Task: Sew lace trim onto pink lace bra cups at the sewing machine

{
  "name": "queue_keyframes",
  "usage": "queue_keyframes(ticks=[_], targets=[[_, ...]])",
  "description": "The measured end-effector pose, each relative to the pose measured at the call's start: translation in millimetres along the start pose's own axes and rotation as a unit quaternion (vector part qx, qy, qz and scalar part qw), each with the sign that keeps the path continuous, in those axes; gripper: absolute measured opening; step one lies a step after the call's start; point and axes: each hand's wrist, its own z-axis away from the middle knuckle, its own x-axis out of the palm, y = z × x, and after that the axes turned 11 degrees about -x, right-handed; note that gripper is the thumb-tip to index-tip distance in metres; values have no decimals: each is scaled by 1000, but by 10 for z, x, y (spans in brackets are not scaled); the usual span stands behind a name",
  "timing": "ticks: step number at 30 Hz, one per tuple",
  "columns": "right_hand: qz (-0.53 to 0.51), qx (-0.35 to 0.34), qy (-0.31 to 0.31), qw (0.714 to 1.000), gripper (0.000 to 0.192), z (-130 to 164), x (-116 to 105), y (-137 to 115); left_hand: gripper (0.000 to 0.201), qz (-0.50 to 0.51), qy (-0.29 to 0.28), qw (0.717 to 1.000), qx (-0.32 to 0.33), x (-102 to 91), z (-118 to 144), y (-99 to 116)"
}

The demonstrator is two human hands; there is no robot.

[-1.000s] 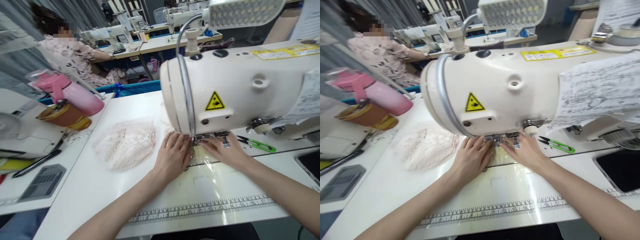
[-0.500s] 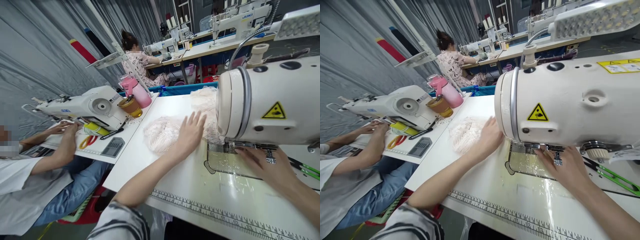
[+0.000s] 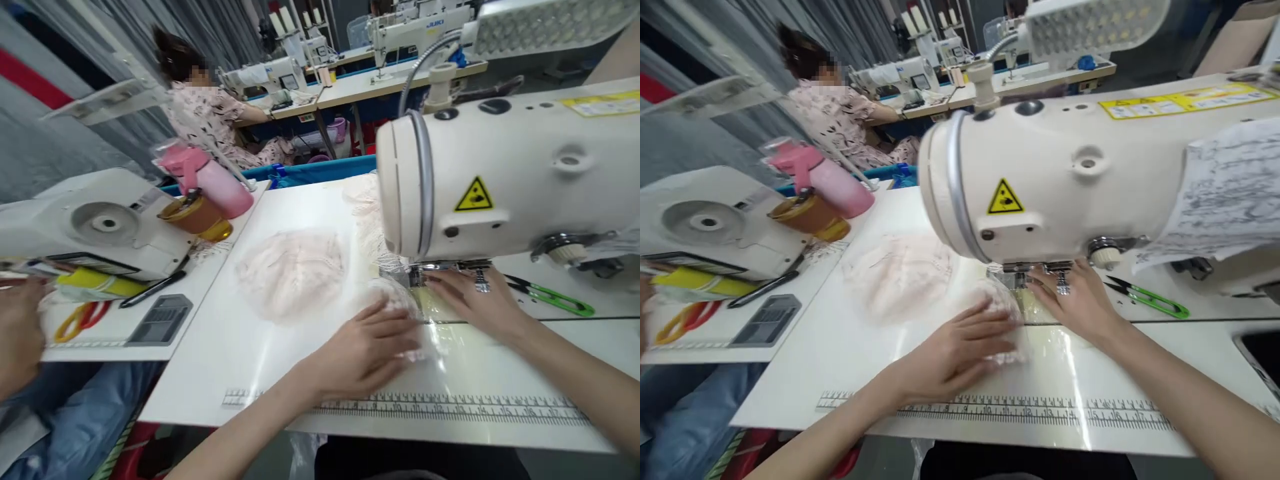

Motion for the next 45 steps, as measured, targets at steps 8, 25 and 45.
queue_keyframes(ticks=[8,25,45], targets=[[-4,-101,-59,993,38,-81,-136,-73,37,-98,125,985,-70,212,-213,113],[60,-90,-101,989,31,-122,-188,-121,44,-197,132,968,-79,246,-423,-184],[120,-84,-144,979,37,-120,-142,-137,41,-209,133,965,-81,263,-499,-289]])
